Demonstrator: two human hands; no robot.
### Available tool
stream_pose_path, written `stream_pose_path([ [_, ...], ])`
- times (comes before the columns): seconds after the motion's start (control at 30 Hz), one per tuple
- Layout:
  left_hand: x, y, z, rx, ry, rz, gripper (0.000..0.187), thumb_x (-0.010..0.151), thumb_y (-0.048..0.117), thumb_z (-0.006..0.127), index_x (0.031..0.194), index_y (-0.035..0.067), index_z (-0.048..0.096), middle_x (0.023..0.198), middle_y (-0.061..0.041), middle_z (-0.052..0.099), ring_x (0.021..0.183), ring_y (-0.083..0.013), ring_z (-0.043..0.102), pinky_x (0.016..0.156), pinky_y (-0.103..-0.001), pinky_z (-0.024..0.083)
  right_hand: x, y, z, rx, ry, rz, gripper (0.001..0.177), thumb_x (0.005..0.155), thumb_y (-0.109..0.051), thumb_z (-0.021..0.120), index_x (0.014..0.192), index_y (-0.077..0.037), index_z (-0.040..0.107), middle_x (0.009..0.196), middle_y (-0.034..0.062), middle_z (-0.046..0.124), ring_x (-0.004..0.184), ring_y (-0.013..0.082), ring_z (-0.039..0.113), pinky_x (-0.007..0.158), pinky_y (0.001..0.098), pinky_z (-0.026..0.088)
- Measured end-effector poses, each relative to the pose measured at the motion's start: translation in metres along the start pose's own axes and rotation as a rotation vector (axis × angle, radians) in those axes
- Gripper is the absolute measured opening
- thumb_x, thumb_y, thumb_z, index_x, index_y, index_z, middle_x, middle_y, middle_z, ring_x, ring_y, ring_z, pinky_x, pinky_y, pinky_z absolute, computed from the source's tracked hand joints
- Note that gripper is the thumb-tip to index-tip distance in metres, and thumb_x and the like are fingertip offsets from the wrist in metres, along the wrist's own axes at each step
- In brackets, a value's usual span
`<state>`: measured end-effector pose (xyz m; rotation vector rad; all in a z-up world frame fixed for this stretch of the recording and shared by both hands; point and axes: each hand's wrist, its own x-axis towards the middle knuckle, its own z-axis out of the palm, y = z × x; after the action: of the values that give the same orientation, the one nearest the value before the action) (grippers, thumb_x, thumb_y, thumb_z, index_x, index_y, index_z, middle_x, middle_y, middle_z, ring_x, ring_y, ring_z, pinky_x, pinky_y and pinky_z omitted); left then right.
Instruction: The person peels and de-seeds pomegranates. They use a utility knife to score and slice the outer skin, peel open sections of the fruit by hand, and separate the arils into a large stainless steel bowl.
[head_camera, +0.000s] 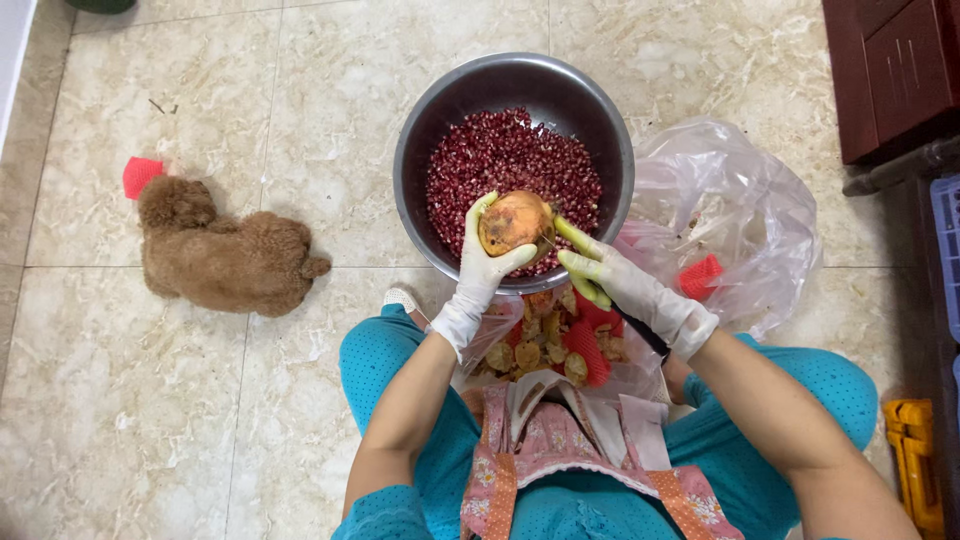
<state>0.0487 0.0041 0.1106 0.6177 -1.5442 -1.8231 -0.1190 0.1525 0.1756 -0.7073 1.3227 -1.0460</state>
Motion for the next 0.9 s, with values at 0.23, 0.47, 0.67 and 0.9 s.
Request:
stream_pose_path([
  [0.23, 0.002, -0.008, -0.007, -0.178, -0.021, -0.103, 0.079, 0.084, 0.02, 0.081, 0.151, 0.004, 0.043, 0.139, -0.015, 0.058, 0.129, -0.0247, 0.056, 0.115, -0.037, 0.045, 0.006, 0.008, -0.02, -0.273, -0.001, -0.027, 0.081, 0.096, -0.039, 0.058, 0.164, -0.02, 0.019, 0.059, -0.0031, 0.046, 0.051, 0.0079, 0.044, 0.046, 0.0239, 0.038],
  [0.47, 0.007, -0.027, -0.012, -0.317, -0.095, -0.333, 0.079, 0.079, 0.034, 0.076, 0.147, 0.01, 0.043, 0.136, -0.016, 0.057, 0.125, -0.0267, 0.057, 0.108, -0.042, 0.048, 0.001, 0.021, -0.038, -0.268, -0.053, -0.032, 0.078, 0.096, -0.035, 0.06, 0.164, -0.022, 0.025, 0.068, -0.0049, 0.046, 0.059, 0.008, 0.044, 0.054, 0.0248, 0.042],
  [0.67, 0.007, -0.031, -0.021, -0.472, -0.231, -0.561, 0.081, 0.086, 0.064, 0.062, 0.144, 0.009, 0.05, 0.136, -0.021, 0.058, 0.119, -0.0358, 0.063, 0.078, -0.053, 0.056, -0.007, 0.034, -0.051, -0.259, -0.081, -0.059, 0.067, 0.098, -0.03, 0.061, 0.16, -0.025, 0.036, 0.09, -0.0155, 0.055, 0.07, 0.0036, 0.045, 0.062, 0.0218, 0.045],
  [0.9, 0.002, -0.016, 0.015, -0.049, -0.038, -0.081, 0.094, 0.084, 0.049, 0.08, 0.152, 0.01, 0.03, 0.142, -0.019, 0.05, 0.129, -0.031, 0.056, 0.107, -0.044, 0.052, 0.007, 0.048, -0.033, -0.116, 0.194, 0.019, 0.054, 0.102, -0.034, 0.053, 0.156, -0.03, 0.048, 0.066, -0.0051, 0.042, 0.058, 0.0072, 0.04, 0.052, 0.0231, 0.036],
])
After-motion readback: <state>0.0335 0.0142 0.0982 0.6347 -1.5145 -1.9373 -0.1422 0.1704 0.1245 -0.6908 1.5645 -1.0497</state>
